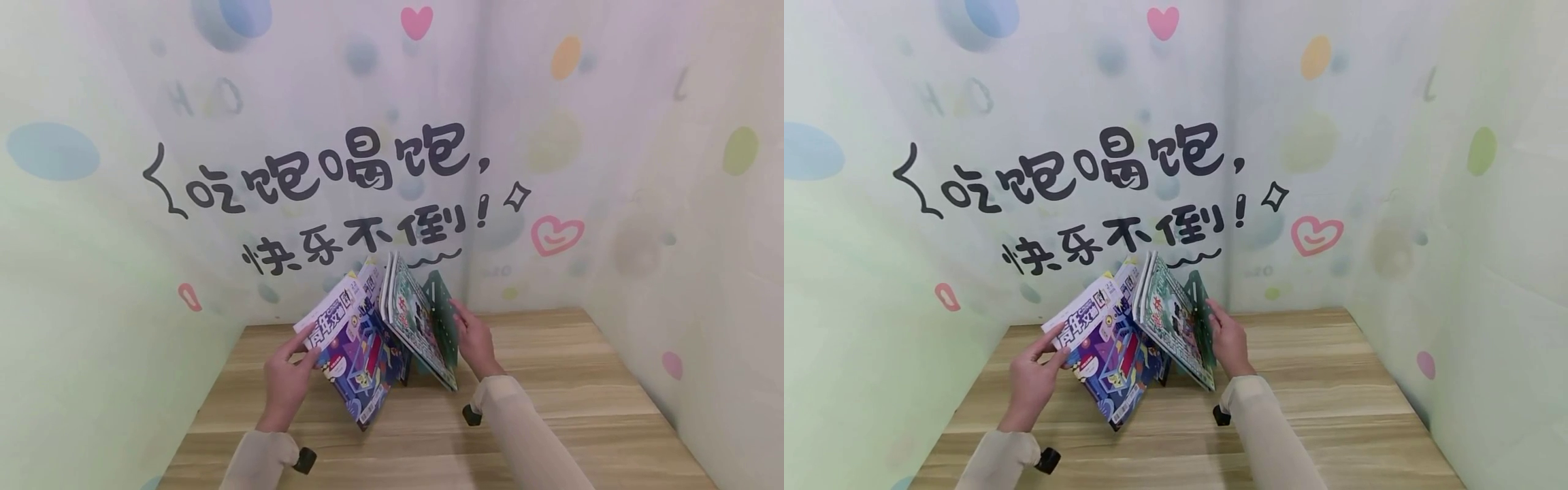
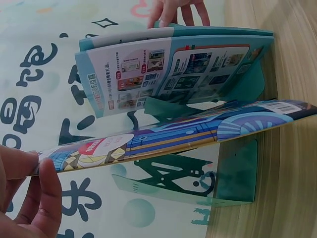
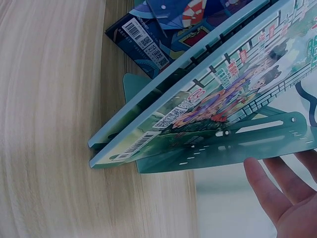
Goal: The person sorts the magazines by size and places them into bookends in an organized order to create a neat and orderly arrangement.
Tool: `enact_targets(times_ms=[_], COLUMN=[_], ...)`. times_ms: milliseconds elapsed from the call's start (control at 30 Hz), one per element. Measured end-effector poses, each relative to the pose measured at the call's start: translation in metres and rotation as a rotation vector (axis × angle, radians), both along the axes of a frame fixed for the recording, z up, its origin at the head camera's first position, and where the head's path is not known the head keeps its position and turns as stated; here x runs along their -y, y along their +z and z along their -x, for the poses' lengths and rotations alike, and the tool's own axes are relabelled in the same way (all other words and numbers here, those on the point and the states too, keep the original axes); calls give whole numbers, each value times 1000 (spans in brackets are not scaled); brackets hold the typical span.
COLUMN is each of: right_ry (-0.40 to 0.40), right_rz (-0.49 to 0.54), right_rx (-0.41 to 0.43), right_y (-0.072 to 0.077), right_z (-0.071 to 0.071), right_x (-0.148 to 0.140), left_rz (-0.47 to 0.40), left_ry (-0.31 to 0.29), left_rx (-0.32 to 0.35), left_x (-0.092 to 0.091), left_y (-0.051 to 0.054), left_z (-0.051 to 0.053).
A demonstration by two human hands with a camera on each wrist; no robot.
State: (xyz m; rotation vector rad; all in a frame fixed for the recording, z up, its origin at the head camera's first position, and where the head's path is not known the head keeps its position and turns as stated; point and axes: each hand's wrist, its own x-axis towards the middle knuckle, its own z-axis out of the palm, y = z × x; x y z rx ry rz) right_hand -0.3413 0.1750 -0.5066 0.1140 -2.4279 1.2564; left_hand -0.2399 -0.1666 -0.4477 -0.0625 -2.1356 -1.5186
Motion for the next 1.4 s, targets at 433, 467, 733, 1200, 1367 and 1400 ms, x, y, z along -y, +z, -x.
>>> enact_targets(times_ms=[433, 467, 733, 1200, 1367, 1400], right_ry=[7, 8, 3, -3, 0, 1], right_rz=[7, 12, 7, -3, -4, -2], right_rx=[1, 4, 20, 3, 0, 0], right_y=[1, 1, 0, -1, -3, -3], right_z=[-1, -1, 2, 2, 2, 2], right_x=[-1, -1, -1, 0, -1, -1], left_rz=[-86, -91, -115, -122, -122, -127], left_ry=[2, -2, -8, -32, -38, -36], left_rx=[-74, -78, -46, -103, -148, -164], left_x=[-16, -17, -25, -42, -49, -49], left_y=[-1, -1, 0, 4, 2, -1], left_z=[9, 10, 16, 23, 30, 34])
